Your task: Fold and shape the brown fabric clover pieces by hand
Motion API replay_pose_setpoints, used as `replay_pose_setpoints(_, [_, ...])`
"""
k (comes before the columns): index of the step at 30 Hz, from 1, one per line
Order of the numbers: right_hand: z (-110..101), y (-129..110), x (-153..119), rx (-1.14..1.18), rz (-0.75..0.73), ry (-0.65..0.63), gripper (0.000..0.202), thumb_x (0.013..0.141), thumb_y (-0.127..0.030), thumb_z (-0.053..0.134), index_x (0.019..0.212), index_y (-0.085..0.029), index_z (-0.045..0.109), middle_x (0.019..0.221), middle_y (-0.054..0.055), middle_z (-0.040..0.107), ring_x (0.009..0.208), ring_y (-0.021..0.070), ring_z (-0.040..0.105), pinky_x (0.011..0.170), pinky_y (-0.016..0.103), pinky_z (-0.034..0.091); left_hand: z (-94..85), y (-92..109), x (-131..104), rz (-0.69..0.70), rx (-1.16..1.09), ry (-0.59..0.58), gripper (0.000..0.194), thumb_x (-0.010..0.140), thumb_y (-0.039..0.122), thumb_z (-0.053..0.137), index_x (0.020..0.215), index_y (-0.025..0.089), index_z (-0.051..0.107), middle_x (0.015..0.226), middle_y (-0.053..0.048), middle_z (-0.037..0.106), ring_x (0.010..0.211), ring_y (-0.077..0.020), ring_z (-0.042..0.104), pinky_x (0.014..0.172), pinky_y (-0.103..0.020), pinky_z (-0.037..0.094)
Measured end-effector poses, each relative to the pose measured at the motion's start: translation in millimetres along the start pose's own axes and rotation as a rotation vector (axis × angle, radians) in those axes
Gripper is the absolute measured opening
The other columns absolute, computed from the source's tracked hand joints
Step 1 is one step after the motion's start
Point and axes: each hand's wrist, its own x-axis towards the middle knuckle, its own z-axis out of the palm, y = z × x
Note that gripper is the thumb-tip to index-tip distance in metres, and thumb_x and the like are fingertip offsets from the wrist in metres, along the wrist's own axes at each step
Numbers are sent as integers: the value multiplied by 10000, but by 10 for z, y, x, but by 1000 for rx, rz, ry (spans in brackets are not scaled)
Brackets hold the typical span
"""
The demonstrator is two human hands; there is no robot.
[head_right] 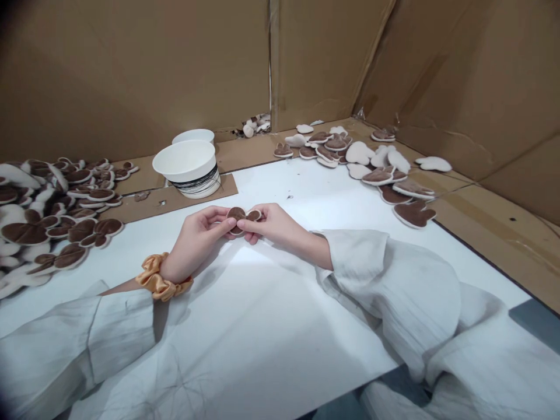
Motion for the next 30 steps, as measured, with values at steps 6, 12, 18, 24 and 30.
replay_pose_setpoints(6, [17,-38,-15,12,34,41,220,748,-328,646,709,-132,554,556,12,615,480,91,570,484,198,451,9,-4,10,-18,-32,60,281,716,314,655,879,88,620,761,-75,678,703,-151,626,651,-262,505])
replay_pose_setpoints(12, [47,-60,-15,135,29,29,164,741,-255,642,721,-162,508,669,28,649,597,132,640,507,215,507,15,-12,12,-38,-40,60,250,709,305,659,850,108,598,710,-46,670,664,-139,625,641,-259,509])
replay_pose_setpoints(18, [56,-79,-21,123,37,49,123,747,-212,610,707,-155,509,558,-2,609,505,109,601,495,214,490,16,-22,12,-57,-61,16,251,723,313,642,868,112,599,732,-43,671,668,-130,622,650,-252,506])
replay_pose_setpoints(24, [-26,-95,-8,75,49,-126,235,650,-154,708,759,-154,500,612,-33,602,558,83,579,544,196,465,-9,-13,20,-69,-40,61,245,720,304,647,868,114,599,717,-40,676,631,-127,624,637,-249,512])
replay_pose_setpoints(30, [-43,-85,13,16,68,-111,157,772,-259,620,764,-135,524,646,18,642,580,103,616,588,226,496,-2,1,-7,-46,-2,55,218,723,313,646,821,122,607,673,-28,668,648,-133,626,630,-236,506])
